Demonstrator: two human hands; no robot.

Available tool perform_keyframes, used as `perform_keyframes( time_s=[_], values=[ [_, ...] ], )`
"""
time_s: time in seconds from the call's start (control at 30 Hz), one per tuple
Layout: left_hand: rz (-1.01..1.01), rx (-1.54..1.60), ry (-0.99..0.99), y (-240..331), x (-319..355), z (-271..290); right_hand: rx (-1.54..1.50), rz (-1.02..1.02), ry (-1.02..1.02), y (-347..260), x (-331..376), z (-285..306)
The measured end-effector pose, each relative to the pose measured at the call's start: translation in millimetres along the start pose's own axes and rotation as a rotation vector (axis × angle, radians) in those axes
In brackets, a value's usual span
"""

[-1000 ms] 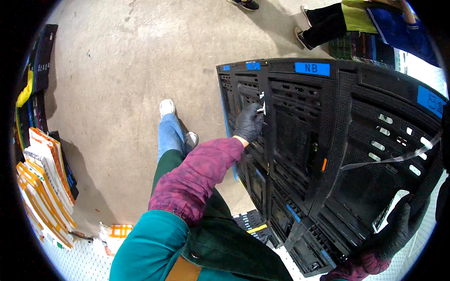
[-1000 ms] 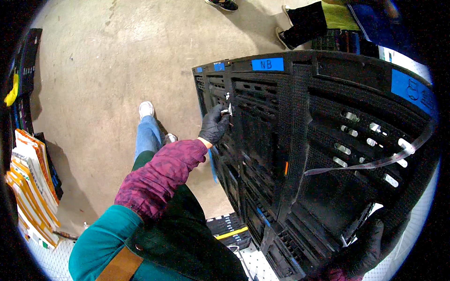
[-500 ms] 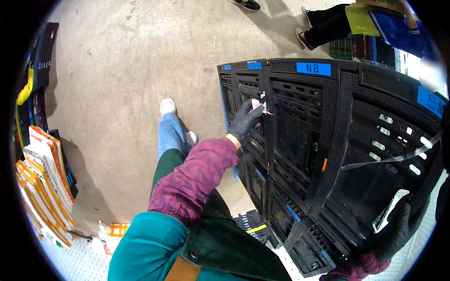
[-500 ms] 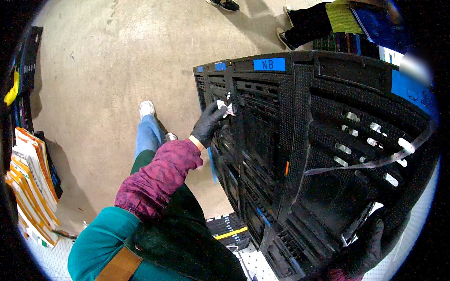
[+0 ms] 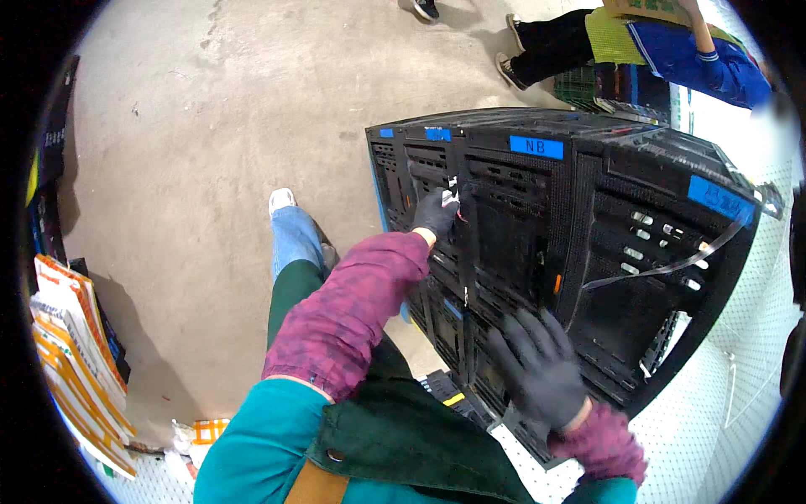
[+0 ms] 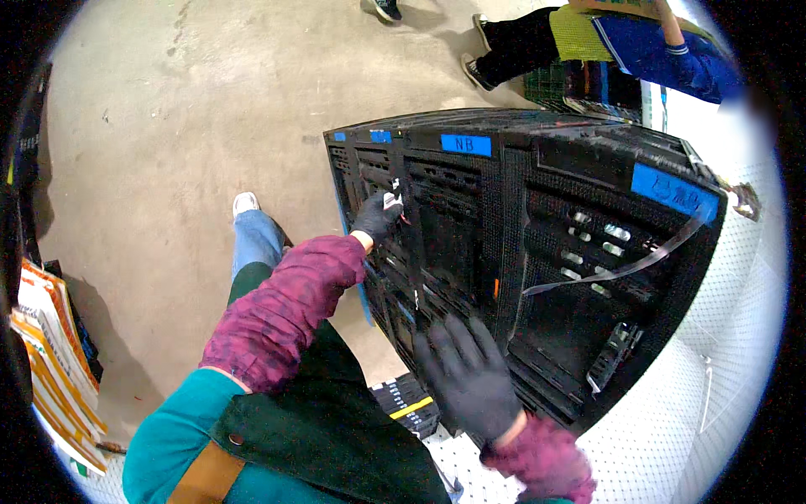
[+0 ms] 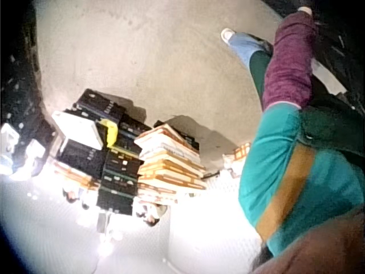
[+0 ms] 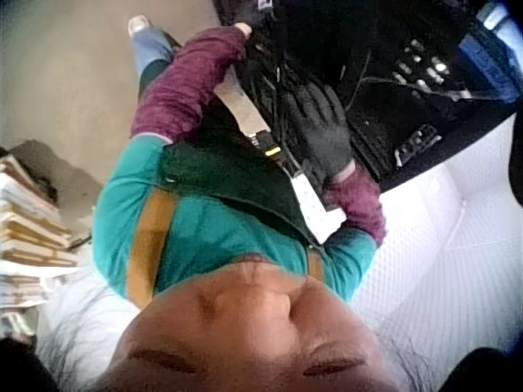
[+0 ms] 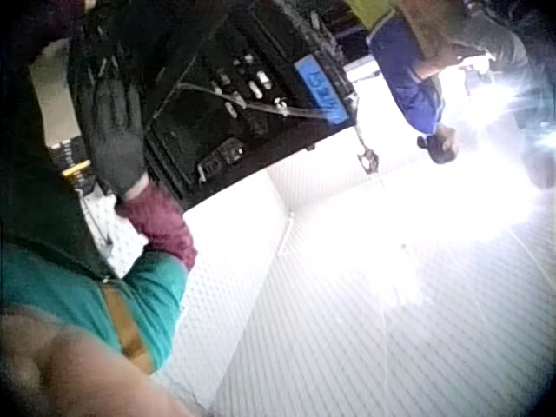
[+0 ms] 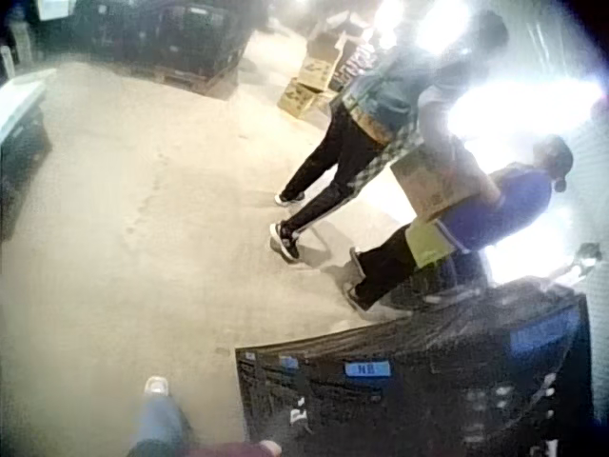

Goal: The person packs green chili peppers into clear plastic bags, weighs them on a digital scale, and places the sealed bags into a black crate. The person then carries the crate and stacks it with other crates.

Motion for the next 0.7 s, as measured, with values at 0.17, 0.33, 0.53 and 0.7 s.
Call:
perform_keyframes(
  time_s=[0.17, 0.33, 0.53, 0.7],
  values=[
    [0.081, -0.108, -0.07, 25.5, 14.3, 5.4, 0.49, -0.012, -0.457, 63.0, -49.5, -95.1],
    [0.097, -0.082, -0.166, 26.7, 13.3, 6.5, 0.381, 0.075, -0.411, 74.1, -54.3, -109.0],
    [0.052, -0.04, -0.12, 20.7, 4.0, 1.9, 0.552, 0.093, -0.333, 86.6, -28.2, -123.3],
    [0.024, 0.199, 0.003, -2.5, 0.5, -6.9, 0.541, 0.212, -0.296, 69.1, -16.6, -91.7]
  ],
)
Point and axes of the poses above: each hand's wrist, its own x-axis away from the middle knuckle, its own z-axis out of the back of the hand, y = z × x, the point moved 10 cm from there along -x, towards the middle knuckle, and after that the axes turned 9 degrees about -y, right-handed, at the moved point
